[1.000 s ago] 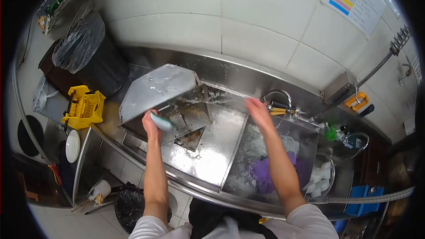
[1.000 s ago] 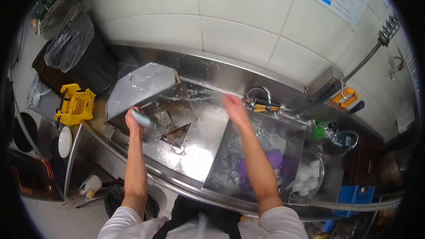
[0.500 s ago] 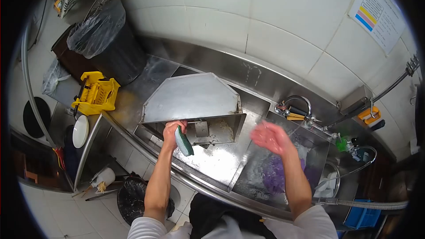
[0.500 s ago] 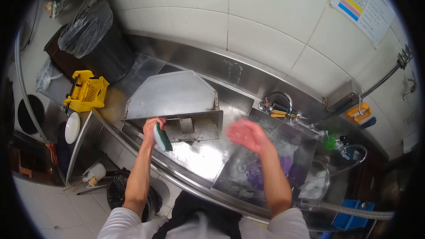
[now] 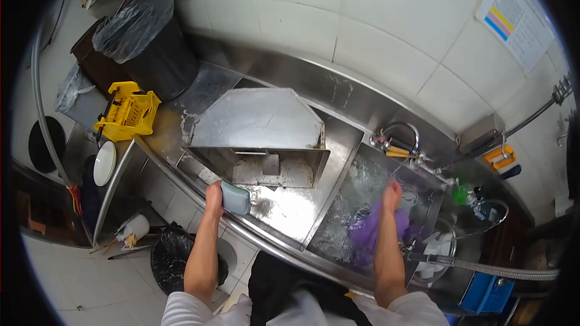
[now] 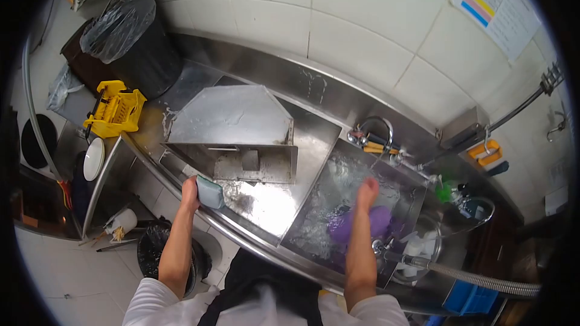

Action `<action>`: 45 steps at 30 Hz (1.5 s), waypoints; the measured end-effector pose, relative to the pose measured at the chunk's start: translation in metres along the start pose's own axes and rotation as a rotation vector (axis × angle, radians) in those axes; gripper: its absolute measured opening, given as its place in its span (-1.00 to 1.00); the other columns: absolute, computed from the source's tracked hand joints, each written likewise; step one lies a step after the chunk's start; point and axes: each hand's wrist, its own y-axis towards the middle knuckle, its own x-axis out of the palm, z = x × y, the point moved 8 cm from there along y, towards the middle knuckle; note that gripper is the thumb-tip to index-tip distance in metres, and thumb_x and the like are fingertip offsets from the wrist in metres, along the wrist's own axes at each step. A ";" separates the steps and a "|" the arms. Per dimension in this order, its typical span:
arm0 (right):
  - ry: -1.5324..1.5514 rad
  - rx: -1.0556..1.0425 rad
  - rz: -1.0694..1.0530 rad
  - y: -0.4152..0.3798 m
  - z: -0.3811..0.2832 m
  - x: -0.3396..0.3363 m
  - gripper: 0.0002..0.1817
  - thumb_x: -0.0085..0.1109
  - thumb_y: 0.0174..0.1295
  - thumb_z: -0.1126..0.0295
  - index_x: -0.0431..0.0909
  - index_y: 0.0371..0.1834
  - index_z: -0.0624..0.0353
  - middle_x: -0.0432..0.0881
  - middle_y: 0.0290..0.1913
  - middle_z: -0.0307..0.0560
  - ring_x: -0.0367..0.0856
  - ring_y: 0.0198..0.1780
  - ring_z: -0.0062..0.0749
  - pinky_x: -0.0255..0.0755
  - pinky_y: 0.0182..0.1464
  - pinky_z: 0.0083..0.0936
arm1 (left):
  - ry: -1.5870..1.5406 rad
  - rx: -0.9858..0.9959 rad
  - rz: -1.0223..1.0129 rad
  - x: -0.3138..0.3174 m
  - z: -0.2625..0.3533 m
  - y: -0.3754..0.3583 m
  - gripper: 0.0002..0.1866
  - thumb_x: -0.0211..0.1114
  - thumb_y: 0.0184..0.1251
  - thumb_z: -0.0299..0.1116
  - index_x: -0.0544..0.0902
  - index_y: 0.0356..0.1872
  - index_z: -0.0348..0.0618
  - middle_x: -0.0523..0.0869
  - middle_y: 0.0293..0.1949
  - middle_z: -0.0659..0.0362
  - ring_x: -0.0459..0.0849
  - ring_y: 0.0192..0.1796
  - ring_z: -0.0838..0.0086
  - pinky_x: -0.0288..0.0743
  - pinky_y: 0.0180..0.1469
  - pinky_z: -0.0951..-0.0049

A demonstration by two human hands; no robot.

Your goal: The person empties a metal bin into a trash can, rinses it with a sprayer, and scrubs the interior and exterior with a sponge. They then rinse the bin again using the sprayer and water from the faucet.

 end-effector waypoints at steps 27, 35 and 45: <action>0.872 0.853 -0.768 -0.056 0.063 0.025 -0.58 0.03 0.36 0.13 0.55 0.03 0.28 0.66 -0.04 0.13 0.63 0.05 -0.07 0.48 0.14 -0.14 | -0.100 0.051 -0.141 0.172 0.099 -0.067 -0.68 0.35 0.19 -0.18 0.65 -0.20 -0.23 0.60 -0.57 0.18 0.54 -0.61 0.47 0.37 -0.57 0.43; 0.089 0.163 0.024 -0.004 0.041 -0.062 -0.68 0.07 0.31 0.38 0.56 0.05 0.33 0.64 0.04 0.14 0.58 0.08 -0.25 0.43 0.17 -0.26 | 0.021 -0.011 -0.176 0.135 0.116 -0.013 -0.74 0.40 0.14 -0.08 0.59 -0.52 0.02 0.47 -0.70 0.36 0.37 -0.72 0.58 0.16 -0.60 0.55; 0.844 0.782 -1.206 -0.115 -0.097 0.019 -0.59 0.06 0.34 0.22 0.55 0.12 0.27 0.65 0.06 0.07 0.59 0.19 -0.16 0.46 0.23 -0.19 | -0.176 -0.041 -0.295 0.079 0.113 0.061 -0.49 0.31 0.25 0.08 0.58 -0.11 -0.22 0.65 -0.15 0.13 0.57 -0.01 0.40 0.40 0.08 0.43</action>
